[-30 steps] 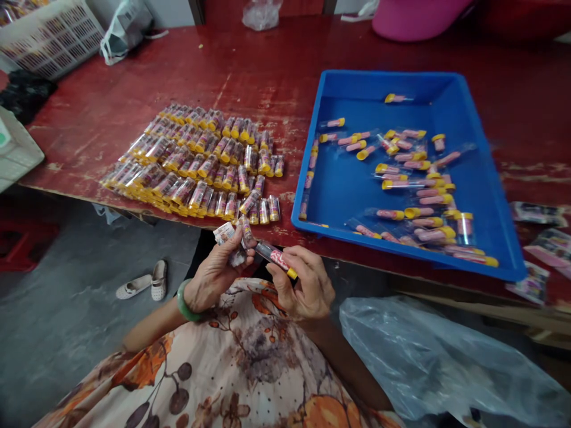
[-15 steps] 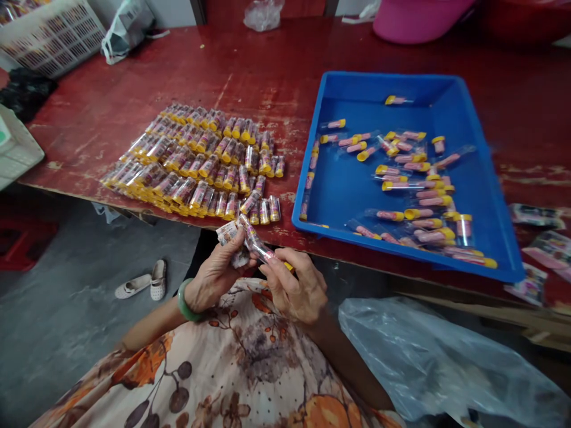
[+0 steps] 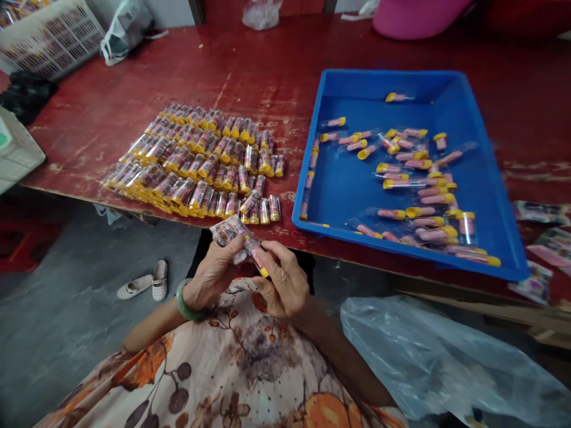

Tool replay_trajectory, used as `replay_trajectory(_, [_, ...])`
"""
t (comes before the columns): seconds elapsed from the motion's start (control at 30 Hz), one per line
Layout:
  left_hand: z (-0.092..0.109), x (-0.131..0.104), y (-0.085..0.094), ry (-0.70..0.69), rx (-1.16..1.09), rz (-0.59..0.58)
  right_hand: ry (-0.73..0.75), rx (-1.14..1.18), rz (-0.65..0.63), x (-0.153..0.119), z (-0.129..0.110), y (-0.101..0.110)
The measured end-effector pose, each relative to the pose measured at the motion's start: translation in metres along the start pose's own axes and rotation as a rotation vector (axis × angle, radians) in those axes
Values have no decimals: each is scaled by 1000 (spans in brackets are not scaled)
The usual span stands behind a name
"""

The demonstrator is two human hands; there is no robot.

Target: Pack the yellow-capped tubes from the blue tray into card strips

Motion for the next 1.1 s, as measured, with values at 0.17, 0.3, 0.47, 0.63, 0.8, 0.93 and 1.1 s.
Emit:
replay_trajectory(0.17, [-4,-3,1,32,46,-123,-163,101,52,7,3,-2])
replay_trajectory(0.3, [-9,-4,2,61,63,-188,-400,237,56,9,9,-5])
replay_trajectory(0.47, [-9,-4,3,63,83,-201,-507,352,14,10,13,-10])
replay_trajectory(0.63, [-8,-2,4,58,118,-158,-595,428,-7,5,17,-16])
replay_trajectory(0.8, [-3,-2,1,63,106,-161,-518,407,35,5,14,-8])
replay_trajectory(0.93, [0,0,2,59,111,-139,-402,290,116,11,8,-2])
replay_trajectory(1.1, [1,1,2,76,170,-174,-142,2,190,13,3,-1])
Point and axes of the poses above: each hand's wrist, its own x-axis towards the middle knuckle, its own y-axis out of the back of the hand, z = x × y, the point moved 1 cm from there along x, towards the middle knuckle, and after that the axes turned 12 degrees about z, right-handed, at the moved point
